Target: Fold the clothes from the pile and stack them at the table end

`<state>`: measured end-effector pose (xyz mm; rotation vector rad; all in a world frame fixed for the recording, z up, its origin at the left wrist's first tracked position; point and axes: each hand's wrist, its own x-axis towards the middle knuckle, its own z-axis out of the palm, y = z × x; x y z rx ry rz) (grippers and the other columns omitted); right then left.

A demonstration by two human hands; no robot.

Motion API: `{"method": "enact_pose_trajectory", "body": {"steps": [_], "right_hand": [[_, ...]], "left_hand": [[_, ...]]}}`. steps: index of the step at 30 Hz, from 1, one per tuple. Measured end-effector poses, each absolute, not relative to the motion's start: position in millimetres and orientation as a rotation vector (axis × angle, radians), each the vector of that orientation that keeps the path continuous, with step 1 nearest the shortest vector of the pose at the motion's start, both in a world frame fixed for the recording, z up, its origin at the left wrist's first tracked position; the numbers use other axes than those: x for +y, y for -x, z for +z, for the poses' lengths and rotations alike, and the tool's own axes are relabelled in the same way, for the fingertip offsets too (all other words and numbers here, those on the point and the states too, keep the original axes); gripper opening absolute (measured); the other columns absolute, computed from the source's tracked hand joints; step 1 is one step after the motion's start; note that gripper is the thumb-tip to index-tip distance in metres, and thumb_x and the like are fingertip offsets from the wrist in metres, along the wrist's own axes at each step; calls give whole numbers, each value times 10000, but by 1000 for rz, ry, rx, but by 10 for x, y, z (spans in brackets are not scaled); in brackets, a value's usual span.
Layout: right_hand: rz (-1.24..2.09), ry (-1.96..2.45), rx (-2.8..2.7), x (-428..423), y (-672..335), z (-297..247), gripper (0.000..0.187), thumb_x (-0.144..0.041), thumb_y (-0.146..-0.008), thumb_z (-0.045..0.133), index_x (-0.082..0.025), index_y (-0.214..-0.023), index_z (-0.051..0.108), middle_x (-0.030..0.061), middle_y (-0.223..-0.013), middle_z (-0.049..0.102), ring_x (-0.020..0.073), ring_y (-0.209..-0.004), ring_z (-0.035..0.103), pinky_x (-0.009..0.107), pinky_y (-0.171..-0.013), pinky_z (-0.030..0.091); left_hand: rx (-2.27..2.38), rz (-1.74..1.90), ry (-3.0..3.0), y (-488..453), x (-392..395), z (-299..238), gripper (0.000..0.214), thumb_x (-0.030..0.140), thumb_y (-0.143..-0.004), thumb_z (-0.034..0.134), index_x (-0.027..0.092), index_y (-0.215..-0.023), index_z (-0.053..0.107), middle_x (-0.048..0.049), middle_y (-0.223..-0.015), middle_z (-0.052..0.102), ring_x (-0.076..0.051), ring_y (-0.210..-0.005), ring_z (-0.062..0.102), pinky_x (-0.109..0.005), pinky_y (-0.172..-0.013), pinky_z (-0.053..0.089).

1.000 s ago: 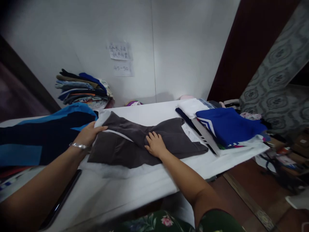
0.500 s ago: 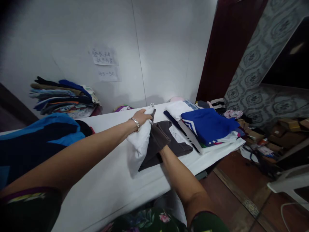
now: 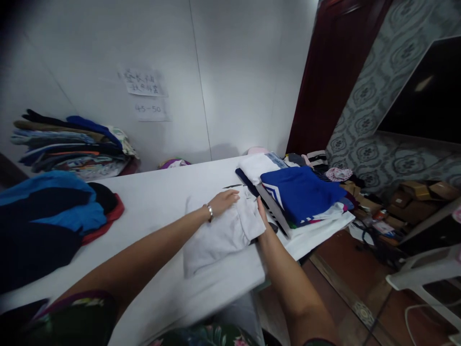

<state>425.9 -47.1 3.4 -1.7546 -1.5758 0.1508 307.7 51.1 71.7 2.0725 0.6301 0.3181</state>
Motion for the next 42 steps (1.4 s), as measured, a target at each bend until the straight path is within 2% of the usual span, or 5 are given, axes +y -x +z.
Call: {"method": "enact_pose_trajectory", "body": {"steps": [4,10,30,38,42], "right_hand": [[629,1626,-1266,-559,-4388,-86,747,-380,-974,-18,-25,-1151,615,172,-1028,680,239,-1052,612,350,-860,468],[1153,1295,-895,-379,-4620,95,452,-285,-755,526,-141,-1179,583,89,-968,717,246,-885,672,379,-841,502],[-235,2113,-1575,-514,-4467,313,509,-327,-870,500,-131,-1338,460,176,-1327,524,301,-1226,477,417,-1012,360],[-148,1883,-1306,-1026,-4410,-76,403,-394,-878,484,-157,-1185,596,149,-1314,542,279,-1240,469,470,-1033,358],[254,1639,-847,-1459,-4168,-117,361,-492,-832,546,-183,-988,648,104,-960,685,220,-799,654,346,-676,534]], "left_hand": [[562,440,-2480,-2612,412,372,436,439,-863,492,224,-1237,554,-75,-1388,495,-250,-1361,317,-415,-1155,154],[746,351,-2881,-2587,381,232,587,542,-888,384,227,-1383,384,-94,-1490,345,-273,-1393,233,-523,-1124,154],[835,75,-2835,-3182,343,100,600,532,-870,353,179,-1341,471,-112,-1437,426,-286,-1344,320,-478,-1104,207],[1167,119,-2677,-3026,1227,563,409,304,-923,288,194,-1142,616,-102,-1257,603,-245,-1174,527,-382,-991,362],[1245,19,-2602,-3095,1574,527,416,336,-919,297,190,-1052,663,-119,-1198,639,-264,-1122,570,-381,-924,412]]}}
